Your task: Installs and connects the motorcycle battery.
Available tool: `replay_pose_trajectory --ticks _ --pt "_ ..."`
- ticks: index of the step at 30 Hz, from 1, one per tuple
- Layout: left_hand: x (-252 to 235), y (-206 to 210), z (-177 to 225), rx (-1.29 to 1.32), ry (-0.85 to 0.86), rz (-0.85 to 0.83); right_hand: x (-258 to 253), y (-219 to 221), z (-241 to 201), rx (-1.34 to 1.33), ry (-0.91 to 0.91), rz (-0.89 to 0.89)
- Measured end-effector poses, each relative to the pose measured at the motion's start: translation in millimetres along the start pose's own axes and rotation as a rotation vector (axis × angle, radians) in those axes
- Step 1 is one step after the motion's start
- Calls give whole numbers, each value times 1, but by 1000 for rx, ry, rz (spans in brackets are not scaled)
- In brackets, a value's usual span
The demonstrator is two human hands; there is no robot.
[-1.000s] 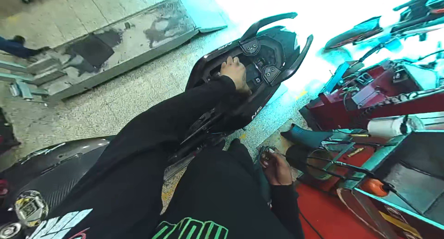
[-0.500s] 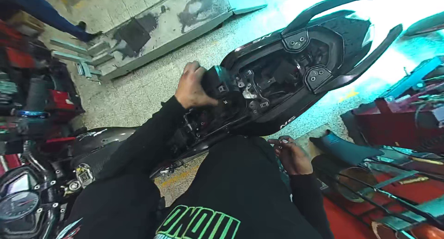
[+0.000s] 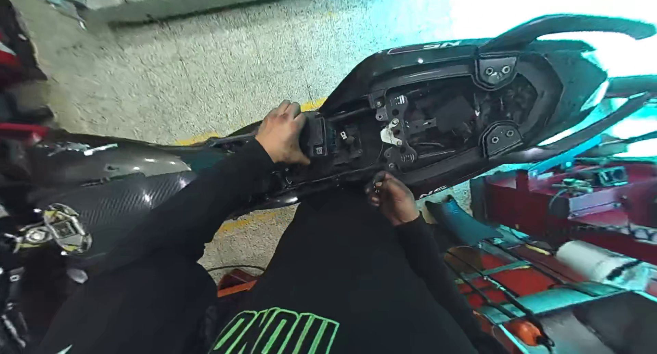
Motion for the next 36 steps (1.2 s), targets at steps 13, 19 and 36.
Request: replay_pose_trajectory --ticks 13,19,36 --pt "-3 -26 -22 56 -141 26 -126 79 -24 1856 271 343" --pt "-2 -17 -25 66 -116 53 -167 59 -19 2010 279 437" --pt "-15 6 19 140 11 97 -17 56 -26 1788 55 114"
Point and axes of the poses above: each hand's wrist, its own x-axis away from the middle knuckle, its own y-axis out of the palm, z = x × y, the point moved 4 cm from there along -x, towards the middle knuckle, and after that the axes turned 3 degrees about y, right-handed, at the moved point
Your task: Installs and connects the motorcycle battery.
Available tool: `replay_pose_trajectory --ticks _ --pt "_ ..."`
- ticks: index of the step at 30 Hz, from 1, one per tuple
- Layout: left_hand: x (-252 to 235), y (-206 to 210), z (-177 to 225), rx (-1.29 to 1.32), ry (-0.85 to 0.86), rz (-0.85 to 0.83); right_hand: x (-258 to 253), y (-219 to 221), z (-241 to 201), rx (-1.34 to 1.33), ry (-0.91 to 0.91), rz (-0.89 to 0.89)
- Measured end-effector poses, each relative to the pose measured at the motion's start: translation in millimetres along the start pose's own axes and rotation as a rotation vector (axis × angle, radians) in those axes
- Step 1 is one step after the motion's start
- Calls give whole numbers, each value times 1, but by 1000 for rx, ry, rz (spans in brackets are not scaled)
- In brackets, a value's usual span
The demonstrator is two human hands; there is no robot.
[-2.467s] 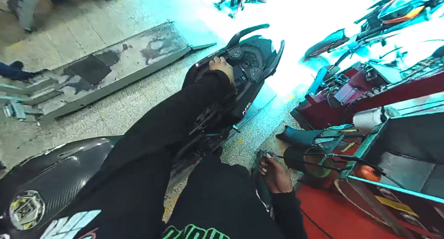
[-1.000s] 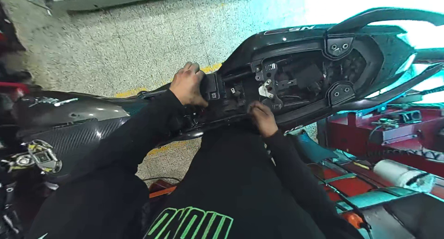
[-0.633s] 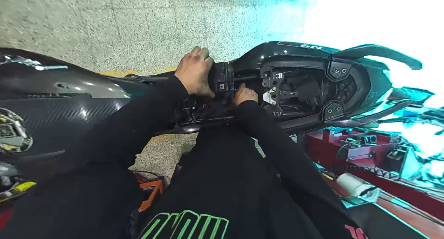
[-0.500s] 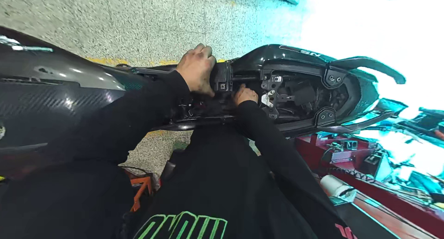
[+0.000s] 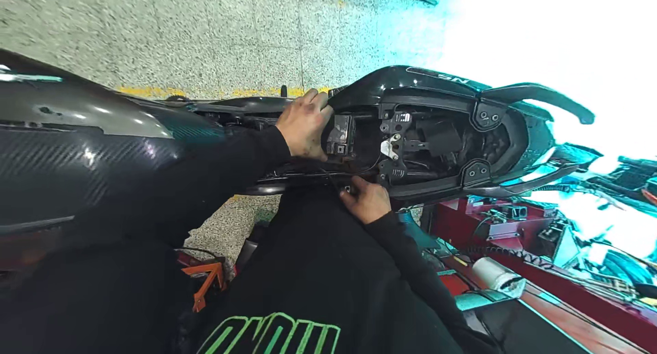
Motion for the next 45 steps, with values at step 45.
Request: replay_pose_trajectory --ticks 45 --pt "-21 101 -15 -40 -217 -176 -20 23 34 -310 166 337"
Point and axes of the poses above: each hand's wrist, its own x-axis away from the middle knuckle, its own y-axis out of the palm, z = x × y, the point moved 4 cm from there along -x, towards the middle knuckle, and after that the axes turned 3 degrees about y, right-handed, at the moved point
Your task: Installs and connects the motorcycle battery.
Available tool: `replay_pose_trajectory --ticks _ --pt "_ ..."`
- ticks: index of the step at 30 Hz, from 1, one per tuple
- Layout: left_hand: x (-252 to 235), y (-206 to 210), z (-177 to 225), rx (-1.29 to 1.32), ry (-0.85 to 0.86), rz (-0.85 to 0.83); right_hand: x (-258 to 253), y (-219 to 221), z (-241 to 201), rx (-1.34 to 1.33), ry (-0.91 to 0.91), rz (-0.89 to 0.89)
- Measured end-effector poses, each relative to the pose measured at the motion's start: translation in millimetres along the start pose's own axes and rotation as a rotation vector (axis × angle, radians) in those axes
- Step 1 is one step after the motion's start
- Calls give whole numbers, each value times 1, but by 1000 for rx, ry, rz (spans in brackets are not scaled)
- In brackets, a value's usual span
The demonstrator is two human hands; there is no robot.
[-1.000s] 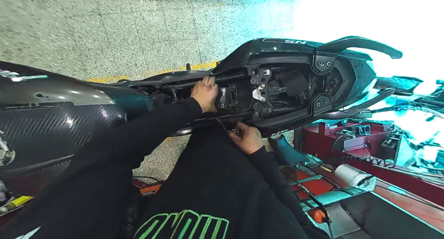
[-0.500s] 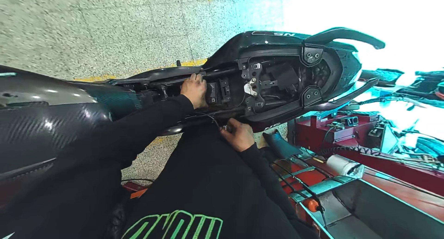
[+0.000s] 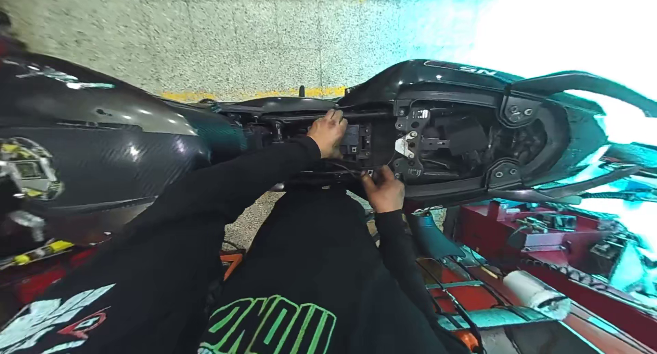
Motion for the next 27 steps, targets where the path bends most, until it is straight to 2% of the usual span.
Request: replay_pose_trajectory --ticks 3,7,11,13,15,17,19,23,27 --pt "2 -6 -2 45 -34 -58 -4 1 -2 13 10 -9" --pt "15 -33 -10 259 -53 47 -4 -2 -1 8 -22 -6" --pt "67 -62 -20 442 -223 150 7 -12 6 -263 -24 25" --pt "97 -43 -27 444 -346 109 17 -17 14 -543 10 1" --pt "118 -11 -37 428 -492 18 27 -11 20 -945 109 -142" --pt "124 12 -44 411 -606 -64 31 -5 19 -1208 213 -284" --pt "119 25 -45 417 -649 -114 34 -6 15 -1306 253 -337" --pt "111 33 -47 432 -640 -157 40 -23 -17 -1405 168 -336" --pt "110 40 -47 491 -600 -87 50 -41 -43 -1555 116 -313"
Point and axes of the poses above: each hand's wrist, its own x-axis away from the middle knuckle, its own y-axis out of the palm, z = x × y, the point moved 4 cm from there along -x, towards the middle knuckle, and after that the axes turned 3 degrees about y, right-handed, at the moved point
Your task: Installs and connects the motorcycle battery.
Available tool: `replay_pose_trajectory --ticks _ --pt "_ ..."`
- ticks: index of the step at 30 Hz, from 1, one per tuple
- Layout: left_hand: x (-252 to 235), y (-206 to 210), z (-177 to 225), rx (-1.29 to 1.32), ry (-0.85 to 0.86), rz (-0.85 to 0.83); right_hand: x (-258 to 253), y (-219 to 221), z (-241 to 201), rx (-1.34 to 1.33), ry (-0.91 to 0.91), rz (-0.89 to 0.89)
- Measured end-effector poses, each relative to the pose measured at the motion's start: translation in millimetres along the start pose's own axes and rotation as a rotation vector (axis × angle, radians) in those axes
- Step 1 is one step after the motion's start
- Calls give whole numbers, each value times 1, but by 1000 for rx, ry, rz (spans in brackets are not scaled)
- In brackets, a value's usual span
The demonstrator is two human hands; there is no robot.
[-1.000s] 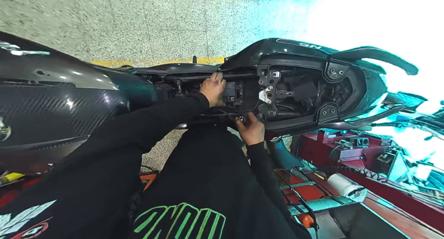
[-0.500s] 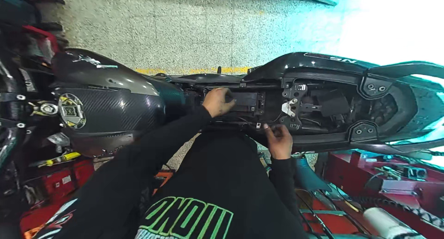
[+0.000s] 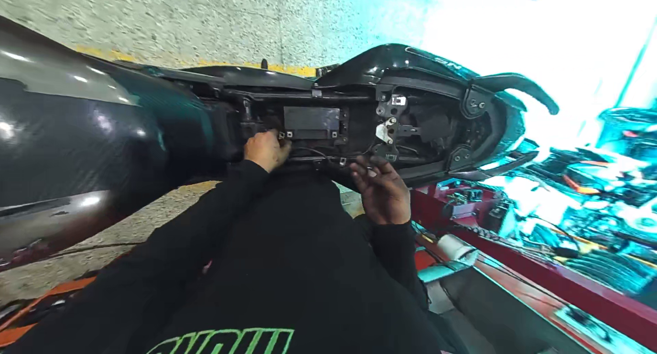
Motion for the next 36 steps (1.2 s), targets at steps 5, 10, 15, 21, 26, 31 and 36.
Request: replay_pose_trajectory --ticks 5,10,15,21,26,31,36 --pt "-6 -1 -14 480 29 62 12 11 -2 -73 -5 -89" --pt "5 11 -16 662 114 84 12 10 -1 -21 15 -126" --pt "2 14 -34 656 102 57 1 -5 18 193 93 -93" --pt "1 23 -38 714 199 47 -60 5 30 720 140 -76" --pt "11 27 -44 628 456 136 -135 70 50 1508 13 -409" --pt "20 35 -48 627 554 254 -166 119 102 2198 17 -720" --pt "19 41 -52 639 615 316 -189 138 130 2508 30 -956"
Point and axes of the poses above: each hand's wrist, its own x-axis away from the middle knuckle, its own y-axis out of the palm, z = x × y, the point moved 4 cm from there along -x, towards the middle knuckle, and after that the axes turned 3 degrees about y, right-handed, at the moved point
